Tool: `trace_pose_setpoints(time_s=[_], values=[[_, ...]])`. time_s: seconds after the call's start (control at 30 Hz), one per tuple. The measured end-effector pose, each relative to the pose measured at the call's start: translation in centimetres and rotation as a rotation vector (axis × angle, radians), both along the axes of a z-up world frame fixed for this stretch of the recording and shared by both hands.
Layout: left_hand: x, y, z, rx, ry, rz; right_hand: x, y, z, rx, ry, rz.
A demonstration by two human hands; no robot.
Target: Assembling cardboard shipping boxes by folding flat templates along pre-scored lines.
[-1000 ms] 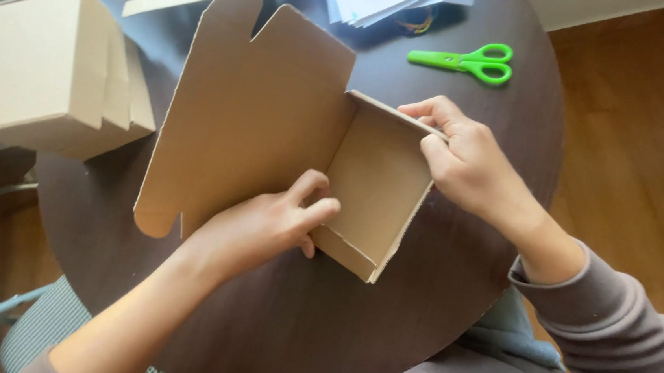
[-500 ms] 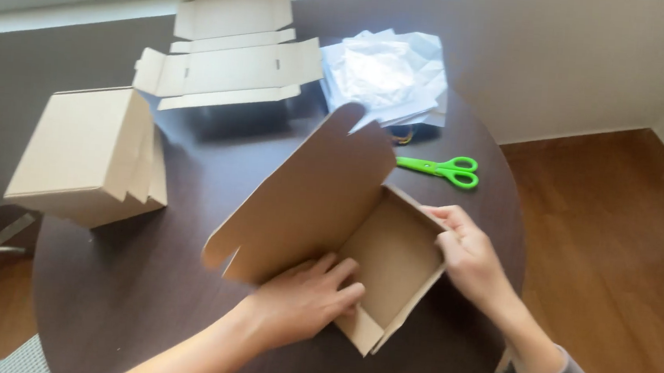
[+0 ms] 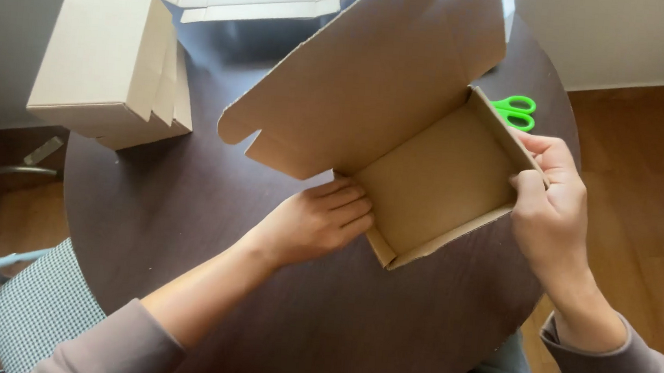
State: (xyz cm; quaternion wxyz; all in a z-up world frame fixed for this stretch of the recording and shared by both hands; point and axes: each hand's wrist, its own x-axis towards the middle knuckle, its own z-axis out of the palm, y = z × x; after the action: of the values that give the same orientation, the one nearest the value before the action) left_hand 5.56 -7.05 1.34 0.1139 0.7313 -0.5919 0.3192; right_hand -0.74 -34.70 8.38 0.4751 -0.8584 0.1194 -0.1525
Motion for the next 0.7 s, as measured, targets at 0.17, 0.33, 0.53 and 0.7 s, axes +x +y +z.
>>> trace_pose_setpoints(time_s=[0.17, 0.33, 0.53, 0.7], values=[[2.2, 0.4, 0.6, 0.147, -0.082, 0.096, 1.1, 0.4, 0.4, -0.008, -0.077, -0.003], [4.0, 0.2, 2.1, 0.255, -0.133, 0.115, 2.7, 0.3, 0.7, -0.023, -0.128, 0.007], [6.0, 0.8, 0.3, 0.306, 0.047, 0.108, 6.9, -1.1, -5.1, 0.193, -0.094, 0.044], [8.0, 3.0, 3.2, 0.262, 0.029, 0.249, 10.7, -0.2, -9.8, 0.551, 0.029, 0.111]])
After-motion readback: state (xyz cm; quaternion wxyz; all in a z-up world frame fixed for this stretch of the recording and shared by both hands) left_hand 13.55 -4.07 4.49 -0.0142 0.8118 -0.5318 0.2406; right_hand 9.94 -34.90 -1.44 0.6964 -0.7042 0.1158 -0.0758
